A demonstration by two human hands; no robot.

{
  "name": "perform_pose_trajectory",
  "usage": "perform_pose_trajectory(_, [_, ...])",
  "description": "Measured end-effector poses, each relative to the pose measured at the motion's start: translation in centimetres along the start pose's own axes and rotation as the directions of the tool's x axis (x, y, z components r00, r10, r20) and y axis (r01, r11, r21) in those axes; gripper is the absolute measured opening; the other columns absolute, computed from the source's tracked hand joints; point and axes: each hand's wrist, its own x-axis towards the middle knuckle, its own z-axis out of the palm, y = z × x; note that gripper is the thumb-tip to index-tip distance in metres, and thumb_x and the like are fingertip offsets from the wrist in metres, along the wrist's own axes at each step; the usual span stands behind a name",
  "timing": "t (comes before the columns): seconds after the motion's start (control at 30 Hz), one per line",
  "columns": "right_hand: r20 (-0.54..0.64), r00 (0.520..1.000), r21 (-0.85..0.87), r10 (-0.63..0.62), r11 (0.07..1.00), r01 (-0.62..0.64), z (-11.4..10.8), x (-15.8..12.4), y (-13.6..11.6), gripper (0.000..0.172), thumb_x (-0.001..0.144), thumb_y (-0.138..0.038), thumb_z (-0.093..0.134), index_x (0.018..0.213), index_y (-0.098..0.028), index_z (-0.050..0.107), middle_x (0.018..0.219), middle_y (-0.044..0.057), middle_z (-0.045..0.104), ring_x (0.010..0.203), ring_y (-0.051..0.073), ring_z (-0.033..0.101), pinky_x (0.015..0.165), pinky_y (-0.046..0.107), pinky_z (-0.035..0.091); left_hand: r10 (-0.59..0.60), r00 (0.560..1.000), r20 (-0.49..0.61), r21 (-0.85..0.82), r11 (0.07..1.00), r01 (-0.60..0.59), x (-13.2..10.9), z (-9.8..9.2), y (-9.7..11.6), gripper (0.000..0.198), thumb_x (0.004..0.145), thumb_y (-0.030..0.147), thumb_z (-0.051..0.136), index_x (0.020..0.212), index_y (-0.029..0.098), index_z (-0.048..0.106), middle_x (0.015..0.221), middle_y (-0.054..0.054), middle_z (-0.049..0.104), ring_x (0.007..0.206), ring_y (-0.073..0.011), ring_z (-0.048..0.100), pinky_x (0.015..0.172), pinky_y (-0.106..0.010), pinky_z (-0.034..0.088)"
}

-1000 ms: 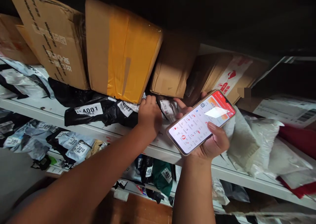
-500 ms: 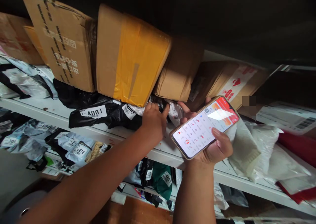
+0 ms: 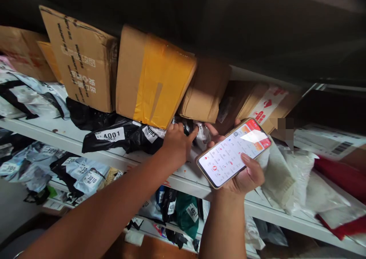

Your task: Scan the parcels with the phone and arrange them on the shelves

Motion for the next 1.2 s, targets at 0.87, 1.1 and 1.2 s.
perform_pose_trajectory(0.87, [-0.158, 0.979, 0.086, 0.126, 0.990, -0.114, -0.8, -0.2, 0.9, 0.079, 0.057, -0.026, 0.064, 0.135, -0.033, 0.049, 0.090, 0.004, 0.077, 0.073, 0.020, 0.071, 0.069, 0.035, 0.056, -0.046, 0.999, -0.011, -0.358, 0.933, 0.039, 1.7, -0.3, 1.5, 0.043, 0.089, 0.032, 0.042, 0.125, 0.009, 0.043, 0.119, -0.025, 0.059, 0.113, -0.0354, 0.056, 0.095, -0.046, 0.036])
perform_pose_trajectory(1.1, [-0.104, 0.990, 0.095, 0.100, 0.991, -0.090, -0.6, 0.0, 1.1, 0.076, 0.060, -0.025, 0.060, 0.135, -0.033, 0.048, 0.100, 0.007, 0.076, 0.079, 0.023, 0.071, 0.081, 0.044, 0.055, 0.049, 0.996, -0.077, -0.408, 0.910, -0.076, 1.0, -0.5, 1.2, 0.045, 0.089, 0.030, 0.043, 0.125, 0.002, 0.043, 0.112, -0.025, 0.064, 0.109, -0.0351, 0.059, 0.098, -0.049, 0.034])
perform_pose_trajectory(1.2, [-0.096, 0.988, 0.126, 0.124, 0.986, -0.111, -0.6, -0.2, 1.0, 0.071, 0.061, -0.024, 0.063, 0.130, -0.034, 0.054, 0.099, 0.004, 0.076, 0.078, 0.023, 0.072, 0.081, 0.045, 0.056, 0.059, 0.989, -0.138, -0.445, 0.888, -0.115, 0.3, -0.3, 0.6, 0.043, 0.087, 0.024, 0.044, 0.123, 0.001, 0.047, 0.111, -0.025, 0.064, 0.107, -0.0352, 0.059, 0.098, -0.049, 0.034])
